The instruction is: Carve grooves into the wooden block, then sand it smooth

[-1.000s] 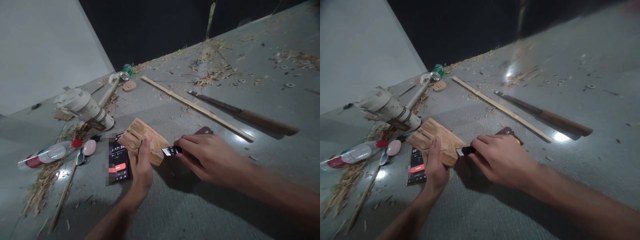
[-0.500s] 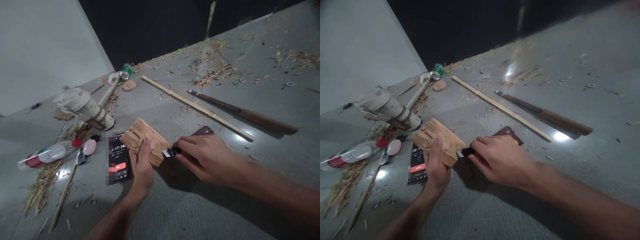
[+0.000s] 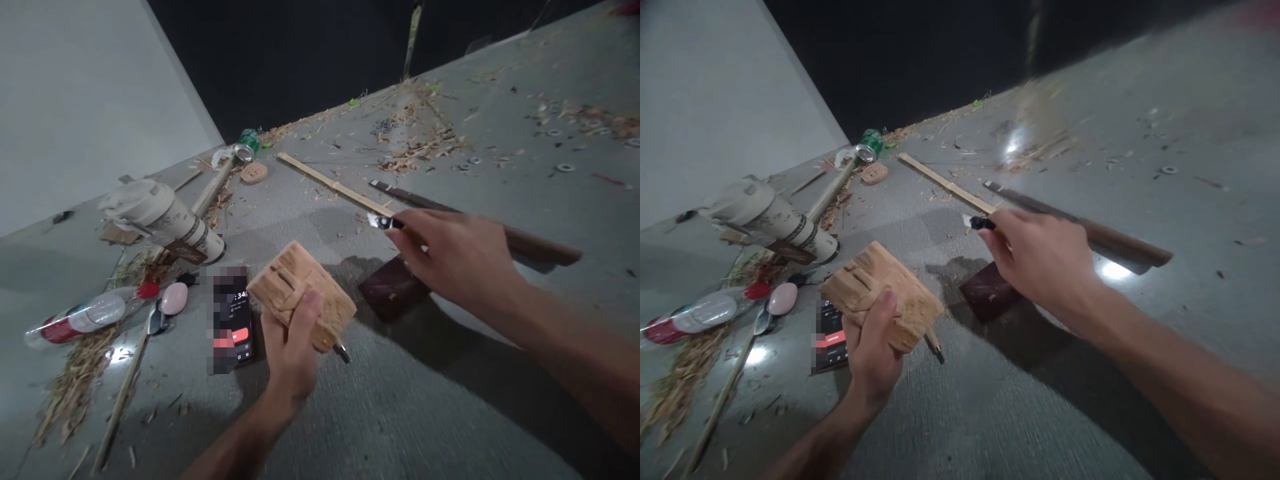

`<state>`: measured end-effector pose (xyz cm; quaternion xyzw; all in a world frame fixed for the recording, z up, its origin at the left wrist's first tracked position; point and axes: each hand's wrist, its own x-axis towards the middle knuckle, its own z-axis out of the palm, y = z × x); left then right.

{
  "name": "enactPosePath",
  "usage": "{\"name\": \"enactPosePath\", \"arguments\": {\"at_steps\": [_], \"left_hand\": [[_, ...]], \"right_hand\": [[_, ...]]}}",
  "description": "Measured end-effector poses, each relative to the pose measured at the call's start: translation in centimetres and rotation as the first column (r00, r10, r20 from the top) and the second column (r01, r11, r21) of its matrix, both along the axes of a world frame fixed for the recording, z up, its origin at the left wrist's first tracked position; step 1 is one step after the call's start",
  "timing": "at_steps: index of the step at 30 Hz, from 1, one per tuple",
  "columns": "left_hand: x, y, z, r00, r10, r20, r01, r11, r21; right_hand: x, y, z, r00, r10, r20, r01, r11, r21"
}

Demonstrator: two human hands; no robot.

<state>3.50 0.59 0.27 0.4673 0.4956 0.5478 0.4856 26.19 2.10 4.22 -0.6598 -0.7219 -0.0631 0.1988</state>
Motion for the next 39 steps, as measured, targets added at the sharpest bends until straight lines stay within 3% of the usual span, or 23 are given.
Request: {"name": "enactPosePath", "arguments": {"at_steps": [2,3,5,7,14,21,23,25,27,29,30,32,35,39], "left_hand": [[-0.1,0.2,-0.3,0.996,0.08,-0.03,-0.08,0.997,0.014],[-0.2,0.5,-0.5,0.989,0.14,-0.039,-0.139,0.99,0.024],[-0.5,1.2,-1.1,0.974,0.22,-0.046,-0.218,0.975,0.038],[-0.8,1.8,-1.7,0.967,0.253,-0.031,-0.252,0.967,0.048],[-1.1,1.6,-2.8,0.963,0.265,-0.04,-0.263,0.963,0.065],[-0.1,1.6,-1.3,0.971,0.238,0.021,-0.239,0.97,0.054],[0.0,1.5,-0.7,0.97,0.245,-0.002,-0.245,0.969,0.005],[0.1,1.0,-0.1,0.974,0.224,-0.018,-0.224,0.974,-0.025],[0.2,0.4,0.4,0.989,0.148,-0.024,-0.149,0.988,-0.039],[0.3,0.1,0.6,0.998,0.052,-0.03,-0.053,0.998,-0.03],[0.2,0.1,0.5,0.999,0.043,-0.03,-0.044,0.999,-0.012],[0.0,0.6,0.0,0.995,0.093,-0.025,-0.092,0.995,0.035],[-0.6,1.8,-0.9,0.974,0.226,-0.005,-0.225,0.969,0.106],[-0.8,2.5,-1.3,0.937,0.34,0.077,-0.343,0.939,0.032]], "right_hand": [[0.0,0.0,0.4,0.996,0.065,-0.069,-0.066,0.998,-0.008],[-0.4,-0.2,0.5,0.975,0.184,-0.122,-0.189,0.982,-0.025],[-1.6,-0.9,0.8,0.92,0.362,-0.152,-0.377,0.922,-0.085],[-2.6,-1.6,0.9,0.889,0.433,-0.152,-0.453,0.88,-0.144],[-3.1,-1.8,0.8,0.88,0.451,-0.146,-0.474,0.848,-0.237],[-3.7,-2.2,0.4,0.863,0.48,-0.158,-0.506,0.823,-0.259],[-3.4,-2.1,0.2,0.873,0.468,-0.138,-0.488,0.833,-0.26],[-2.5,-1.5,-0.1,0.92,0.383,-0.08,-0.391,0.893,-0.225],[-1.2,-0.6,-0.2,0.983,0.182,-0.014,-0.182,0.975,-0.126],[-0.1,0.2,0.0,1.0,-0.021,0.001,0.021,0.999,-0.034],[0.2,0.4,0.1,0.999,-0.031,-0.021,0.031,0.999,-0.009],[0.0,0.3,0.3,0.99,0.109,-0.086,-0.112,0.993,-0.026],[-1.4,-0.6,0.5,0.921,0.36,-0.15,-0.377,0.92,-0.108],[-2.8,-1.6,0.3,0.872,0.458,-0.17,-0.484,0.86,-0.164]]}}
